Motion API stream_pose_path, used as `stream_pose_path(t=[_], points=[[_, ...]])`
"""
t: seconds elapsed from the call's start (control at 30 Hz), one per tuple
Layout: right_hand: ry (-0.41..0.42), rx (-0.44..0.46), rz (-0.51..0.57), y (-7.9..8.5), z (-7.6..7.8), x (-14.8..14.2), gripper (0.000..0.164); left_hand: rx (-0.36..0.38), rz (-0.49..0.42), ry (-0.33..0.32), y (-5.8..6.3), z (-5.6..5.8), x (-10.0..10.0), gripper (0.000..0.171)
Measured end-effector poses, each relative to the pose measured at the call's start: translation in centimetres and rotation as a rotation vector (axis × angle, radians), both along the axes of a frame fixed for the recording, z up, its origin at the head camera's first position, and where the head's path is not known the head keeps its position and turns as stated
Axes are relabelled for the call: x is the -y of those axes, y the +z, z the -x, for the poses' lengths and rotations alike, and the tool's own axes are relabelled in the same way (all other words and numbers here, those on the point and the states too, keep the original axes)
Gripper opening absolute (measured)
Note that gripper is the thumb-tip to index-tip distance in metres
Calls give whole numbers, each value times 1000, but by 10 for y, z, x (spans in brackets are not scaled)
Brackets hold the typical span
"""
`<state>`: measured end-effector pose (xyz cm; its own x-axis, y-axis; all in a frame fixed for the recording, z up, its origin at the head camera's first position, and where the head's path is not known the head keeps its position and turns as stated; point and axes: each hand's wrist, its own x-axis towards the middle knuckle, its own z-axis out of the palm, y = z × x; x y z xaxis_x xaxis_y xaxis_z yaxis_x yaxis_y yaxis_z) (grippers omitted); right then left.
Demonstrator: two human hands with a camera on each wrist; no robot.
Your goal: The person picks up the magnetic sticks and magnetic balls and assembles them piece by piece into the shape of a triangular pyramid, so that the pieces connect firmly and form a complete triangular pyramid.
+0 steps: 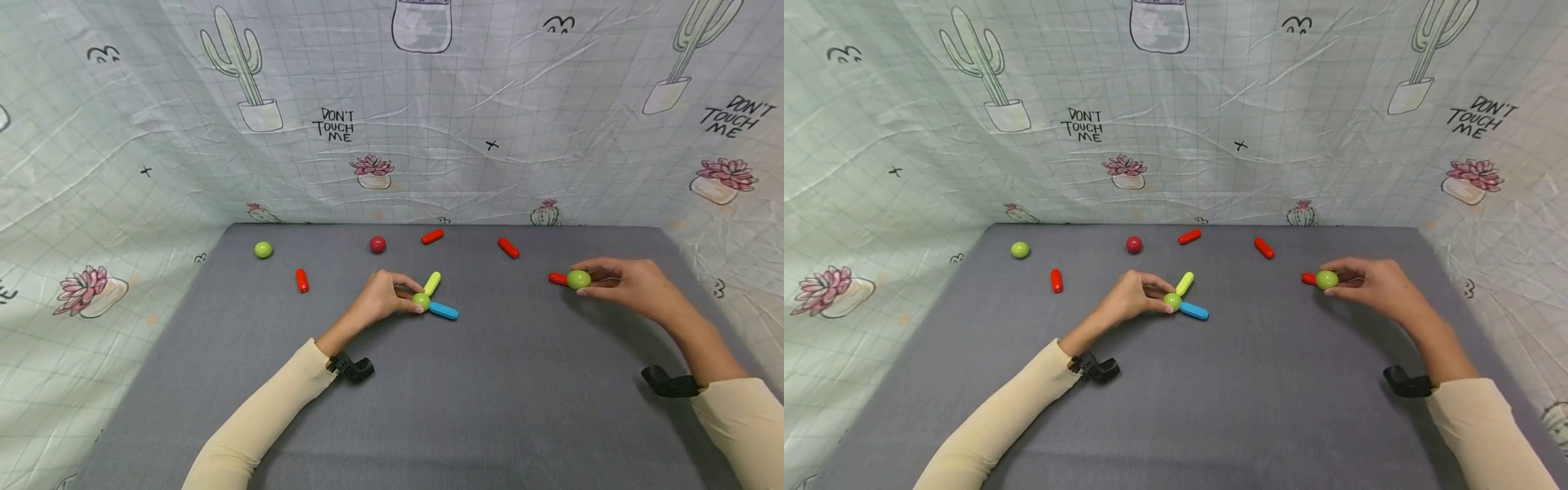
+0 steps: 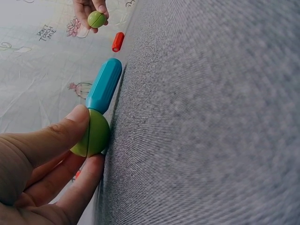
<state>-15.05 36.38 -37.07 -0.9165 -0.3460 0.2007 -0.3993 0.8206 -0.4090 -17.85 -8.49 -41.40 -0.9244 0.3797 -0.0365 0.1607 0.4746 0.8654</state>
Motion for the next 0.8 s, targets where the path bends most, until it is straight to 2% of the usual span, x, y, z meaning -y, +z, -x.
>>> stream_pose_path(t=[0.43, 0.7, 0.8], points=[[16, 68, 92, 0, -4, 11, 41, -37, 9, -2, 1, -2, 2, 29], [19, 74, 114, -1, -6, 19, 42, -60, 32, -10, 1, -2, 3, 29], [48, 66, 119, -1, -7, 20, 42, -57, 32, -15, 1, -2, 3, 29]])
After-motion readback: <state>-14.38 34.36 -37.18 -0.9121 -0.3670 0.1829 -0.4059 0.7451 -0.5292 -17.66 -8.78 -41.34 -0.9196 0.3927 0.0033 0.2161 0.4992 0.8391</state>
